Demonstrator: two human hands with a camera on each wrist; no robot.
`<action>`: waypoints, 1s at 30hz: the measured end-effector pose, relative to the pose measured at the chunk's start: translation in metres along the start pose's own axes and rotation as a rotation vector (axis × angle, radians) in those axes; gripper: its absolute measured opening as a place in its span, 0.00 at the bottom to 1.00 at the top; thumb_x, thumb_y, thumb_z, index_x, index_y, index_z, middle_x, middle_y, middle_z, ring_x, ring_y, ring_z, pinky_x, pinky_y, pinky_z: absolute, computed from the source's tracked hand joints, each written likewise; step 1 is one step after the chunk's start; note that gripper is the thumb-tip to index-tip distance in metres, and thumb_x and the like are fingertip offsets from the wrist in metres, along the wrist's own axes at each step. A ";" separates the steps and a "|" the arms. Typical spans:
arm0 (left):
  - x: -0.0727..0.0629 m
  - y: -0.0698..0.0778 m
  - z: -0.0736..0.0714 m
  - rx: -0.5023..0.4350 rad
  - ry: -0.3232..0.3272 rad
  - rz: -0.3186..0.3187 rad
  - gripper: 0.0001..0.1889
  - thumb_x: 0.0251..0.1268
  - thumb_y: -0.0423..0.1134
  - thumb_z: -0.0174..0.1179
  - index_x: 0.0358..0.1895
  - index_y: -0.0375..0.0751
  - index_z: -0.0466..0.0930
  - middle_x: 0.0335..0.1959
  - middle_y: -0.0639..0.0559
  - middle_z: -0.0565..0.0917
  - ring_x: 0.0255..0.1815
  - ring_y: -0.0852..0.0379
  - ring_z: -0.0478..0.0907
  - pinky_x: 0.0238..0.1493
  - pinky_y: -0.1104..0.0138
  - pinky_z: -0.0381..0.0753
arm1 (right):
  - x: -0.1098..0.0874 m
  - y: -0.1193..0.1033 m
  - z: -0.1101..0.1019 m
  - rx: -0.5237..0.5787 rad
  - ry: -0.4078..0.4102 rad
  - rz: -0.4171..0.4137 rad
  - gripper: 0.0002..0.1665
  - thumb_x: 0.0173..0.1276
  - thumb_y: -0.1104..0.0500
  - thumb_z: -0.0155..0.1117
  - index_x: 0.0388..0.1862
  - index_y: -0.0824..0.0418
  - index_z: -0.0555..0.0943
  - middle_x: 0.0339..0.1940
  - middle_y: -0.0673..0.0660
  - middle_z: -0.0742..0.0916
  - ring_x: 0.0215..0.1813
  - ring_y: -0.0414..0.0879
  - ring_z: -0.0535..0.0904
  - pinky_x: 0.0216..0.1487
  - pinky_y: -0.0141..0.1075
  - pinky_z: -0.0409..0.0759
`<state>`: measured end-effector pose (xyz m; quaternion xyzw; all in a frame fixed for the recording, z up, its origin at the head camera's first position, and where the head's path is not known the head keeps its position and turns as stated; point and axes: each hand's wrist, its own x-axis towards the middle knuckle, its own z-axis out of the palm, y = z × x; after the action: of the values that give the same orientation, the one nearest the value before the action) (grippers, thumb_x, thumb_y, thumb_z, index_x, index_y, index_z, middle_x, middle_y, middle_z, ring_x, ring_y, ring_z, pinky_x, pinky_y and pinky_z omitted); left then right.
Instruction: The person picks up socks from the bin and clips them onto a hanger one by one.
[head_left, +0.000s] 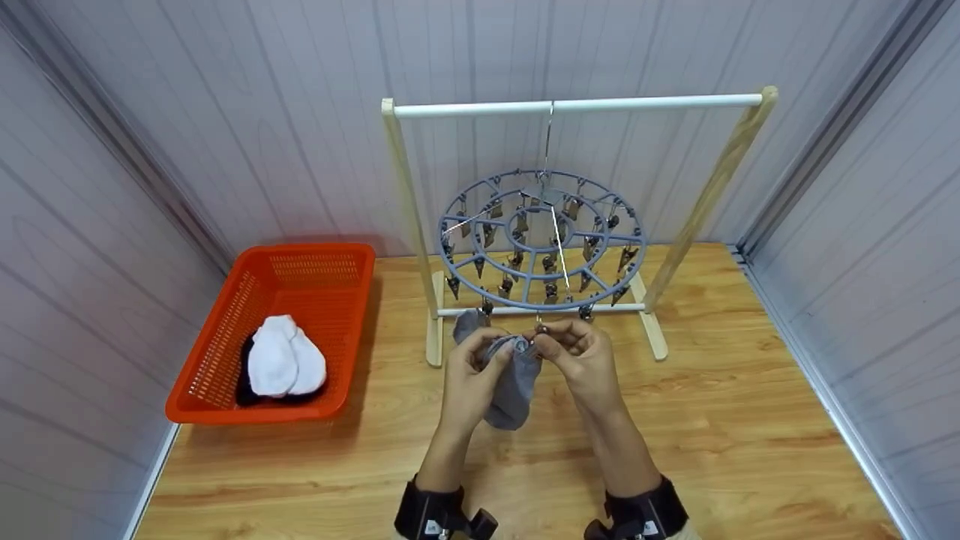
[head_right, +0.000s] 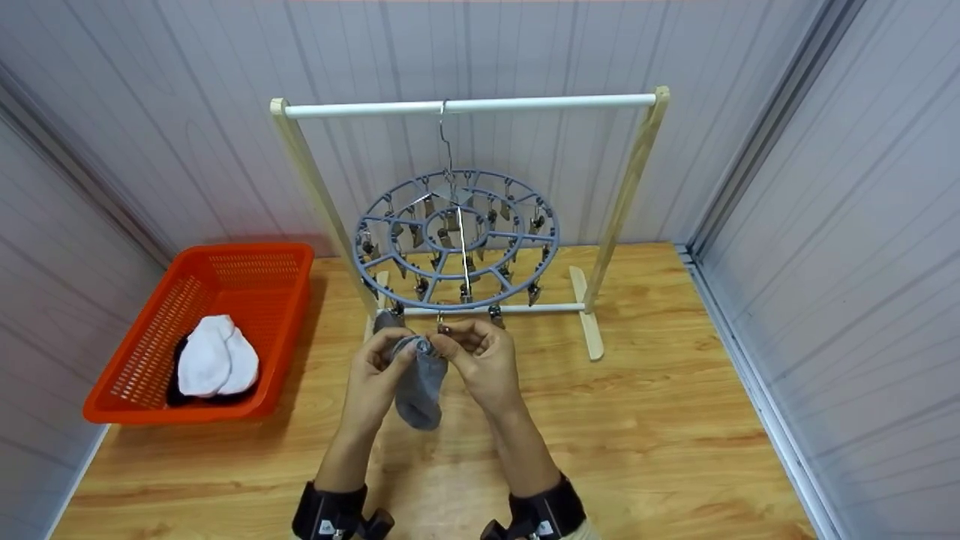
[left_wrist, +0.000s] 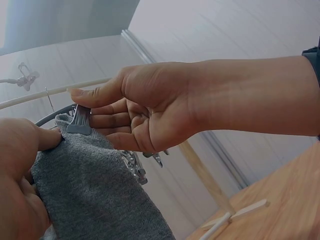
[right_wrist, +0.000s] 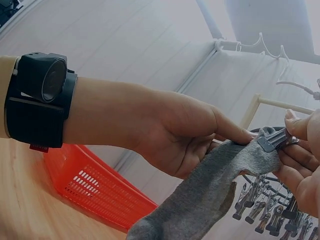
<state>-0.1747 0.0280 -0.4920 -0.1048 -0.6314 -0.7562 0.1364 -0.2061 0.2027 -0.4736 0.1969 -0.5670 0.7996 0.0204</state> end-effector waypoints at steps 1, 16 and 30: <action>0.000 -0.001 0.000 0.001 -0.002 0.002 0.07 0.77 0.29 0.63 0.50 0.29 0.84 0.42 0.44 0.88 0.40 0.55 0.85 0.40 0.67 0.83 | 0.000 0.000 0.000 -0.005 0.001 0.011 0.11 0.69 0.69 0.74 0.46 0.74 0.84 0.41 0.64 0.92 0.40 0.43 0.89 0.44 0.34 0.87; 0.000 0.000 -0.004 0.047 -0.015 -0.007 0.07 0.77 0.32 0.64 0.50 0.32 0.84 0.40 0.45 0.87 0.39 0.54 0.83 0.40 0.66 0.81 | 0.005 -0.008 -0.008 -0.120 -0.053 0.123 0.15 0.73 0.70 0.69 0.55 0.78 0.81 0.45 0.65 0.91 0.46 0.51 0.90 0.52 0.46 0.88; 0.001 0.003 -0.014 0.047 0.016 -0.012 0.07 0.78 0.33 0.63 0.51 0.32 0.83 0.41 0.44 0.86 0.39 0.53 0.83 0.40 0.65 0.82 | 0.011 -0.028 -0.049 -0.150 0.119 -0.076 0.13 0.76 0.70 0.65 0.50 0.83 0.82 0.41 0.70 0.91 0.43 0.58 0.91 0.52 0.48 0.87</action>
<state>-0.1745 0.0136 -0.4915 -0.0917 -0.6484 -0.7427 0.1396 -0.2235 0.2552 -0.4581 0.1683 -0.6153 0.7638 0.0988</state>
